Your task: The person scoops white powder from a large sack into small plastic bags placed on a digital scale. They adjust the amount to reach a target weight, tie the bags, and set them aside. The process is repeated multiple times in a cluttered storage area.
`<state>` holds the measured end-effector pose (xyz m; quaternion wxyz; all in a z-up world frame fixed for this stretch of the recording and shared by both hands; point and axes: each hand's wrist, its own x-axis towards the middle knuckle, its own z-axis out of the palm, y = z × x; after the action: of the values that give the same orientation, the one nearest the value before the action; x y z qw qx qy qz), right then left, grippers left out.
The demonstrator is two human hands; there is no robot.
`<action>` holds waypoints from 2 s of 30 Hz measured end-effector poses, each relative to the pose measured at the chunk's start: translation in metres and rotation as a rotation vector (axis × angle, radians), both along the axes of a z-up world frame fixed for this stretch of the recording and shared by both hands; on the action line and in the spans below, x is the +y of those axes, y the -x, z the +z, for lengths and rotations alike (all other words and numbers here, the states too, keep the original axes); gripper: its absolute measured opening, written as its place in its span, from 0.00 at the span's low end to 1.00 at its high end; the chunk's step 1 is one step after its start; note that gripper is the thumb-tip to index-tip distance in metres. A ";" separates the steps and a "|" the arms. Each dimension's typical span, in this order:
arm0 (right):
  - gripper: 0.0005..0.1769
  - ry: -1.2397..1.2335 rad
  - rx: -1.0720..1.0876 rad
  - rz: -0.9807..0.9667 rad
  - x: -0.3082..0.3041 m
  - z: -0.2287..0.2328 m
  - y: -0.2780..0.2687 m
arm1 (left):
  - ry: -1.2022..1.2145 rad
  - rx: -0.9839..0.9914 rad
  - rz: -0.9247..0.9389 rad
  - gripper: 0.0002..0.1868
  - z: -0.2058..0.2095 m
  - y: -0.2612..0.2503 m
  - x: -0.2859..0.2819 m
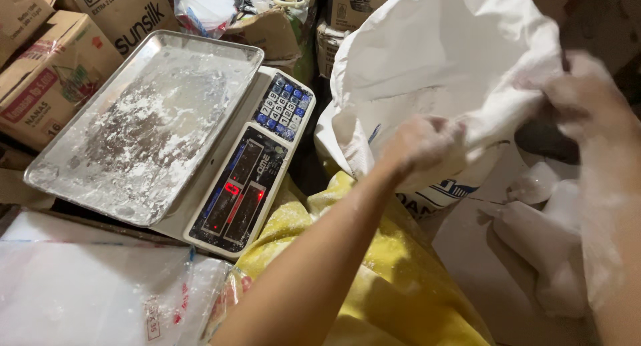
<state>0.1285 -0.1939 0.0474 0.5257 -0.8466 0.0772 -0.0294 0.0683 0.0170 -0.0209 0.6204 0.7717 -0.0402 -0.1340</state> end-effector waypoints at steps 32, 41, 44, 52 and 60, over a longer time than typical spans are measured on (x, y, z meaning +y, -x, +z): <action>0.36 0.467 0.299 0.665 0.103 -0.132 -0.003 | 0.063 0.318 0.393 0.32 -0.060 0.006 0.007; 0.33 0.596 0.133 0.470 0.103 -0.130 -0.015 | -0.099 0.197 0.423 0.47 -0.021 0.018 0.013; 0.33 0.603 0.132 0.429 0.103 -0.130 -0.017 | -0.237 0.039 0.385 0.40 -0.015 0.020 0.016; 0.31 0.612 0.030 0.340 0.091 -0.127 -0.018 | -0.435 -0.259 0.311 0.22 -0.013 0.009 0.021; 0.30 0.599 0.213 0.409 0.078 -0.116 -0.020 | -0.653 -0.397 0.251 0.20 -0.008 -0.006 0.014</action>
<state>0.1480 -0.1155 -0.0685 0.2391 -0.9590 -0.0514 0.1431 0.0748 0.0311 -0.0290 0.3343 0.9380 -0.0200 0.0891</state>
